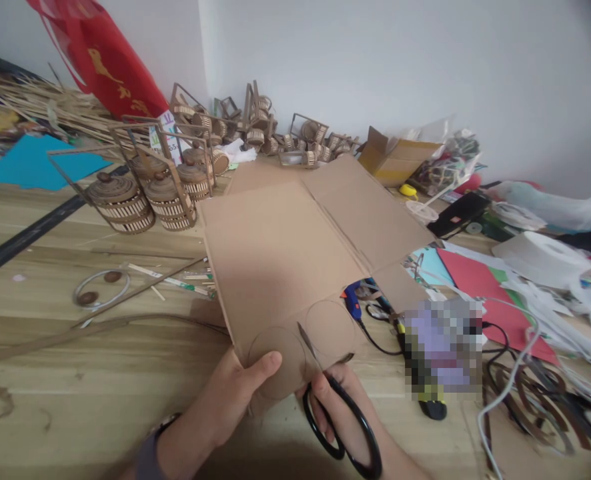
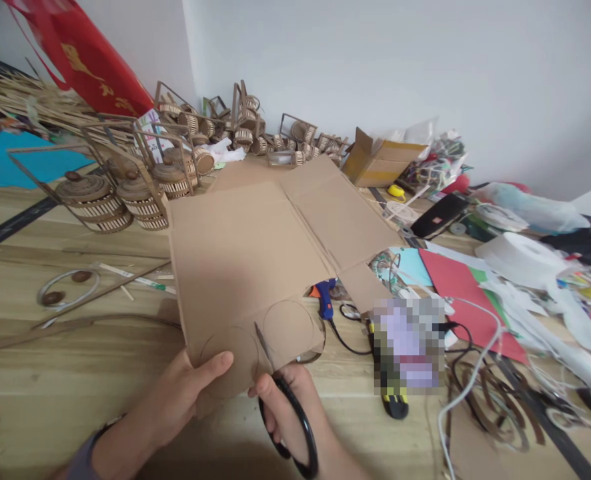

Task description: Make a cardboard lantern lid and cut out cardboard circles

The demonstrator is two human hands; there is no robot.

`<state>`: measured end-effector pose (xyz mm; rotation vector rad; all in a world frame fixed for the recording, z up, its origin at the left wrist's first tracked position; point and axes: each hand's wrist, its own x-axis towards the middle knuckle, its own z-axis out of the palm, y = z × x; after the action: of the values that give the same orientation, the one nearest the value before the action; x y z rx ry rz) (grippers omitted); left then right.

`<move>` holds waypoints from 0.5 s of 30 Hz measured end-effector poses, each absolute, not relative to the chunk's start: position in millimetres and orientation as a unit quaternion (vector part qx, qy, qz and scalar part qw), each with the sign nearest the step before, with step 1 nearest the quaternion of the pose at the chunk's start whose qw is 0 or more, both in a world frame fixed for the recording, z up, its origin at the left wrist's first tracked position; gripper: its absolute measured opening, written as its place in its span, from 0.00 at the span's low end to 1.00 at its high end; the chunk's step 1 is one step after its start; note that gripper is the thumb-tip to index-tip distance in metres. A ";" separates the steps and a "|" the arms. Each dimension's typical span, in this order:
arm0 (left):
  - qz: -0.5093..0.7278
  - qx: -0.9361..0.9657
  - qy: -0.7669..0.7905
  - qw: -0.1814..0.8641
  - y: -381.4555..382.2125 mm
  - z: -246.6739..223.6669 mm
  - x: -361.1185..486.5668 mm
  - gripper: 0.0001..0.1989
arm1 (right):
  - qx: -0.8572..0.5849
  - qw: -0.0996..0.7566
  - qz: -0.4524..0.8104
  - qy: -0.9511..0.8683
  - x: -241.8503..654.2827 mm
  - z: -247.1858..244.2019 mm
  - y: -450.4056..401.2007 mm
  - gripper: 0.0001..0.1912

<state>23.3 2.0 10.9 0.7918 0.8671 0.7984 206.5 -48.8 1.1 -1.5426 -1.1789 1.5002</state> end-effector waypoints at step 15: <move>0.370 0.320 0.359 0.795 -3.0 11.9 30.1 0.24 | -0.560 0.340 0.580 -0.484 200.9 19.2 -41.6 0.39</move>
<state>30.1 -3.0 11.9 0.6885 0.7723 0.7954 200.9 -41.6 19.2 -1.4579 -1.2595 1.5089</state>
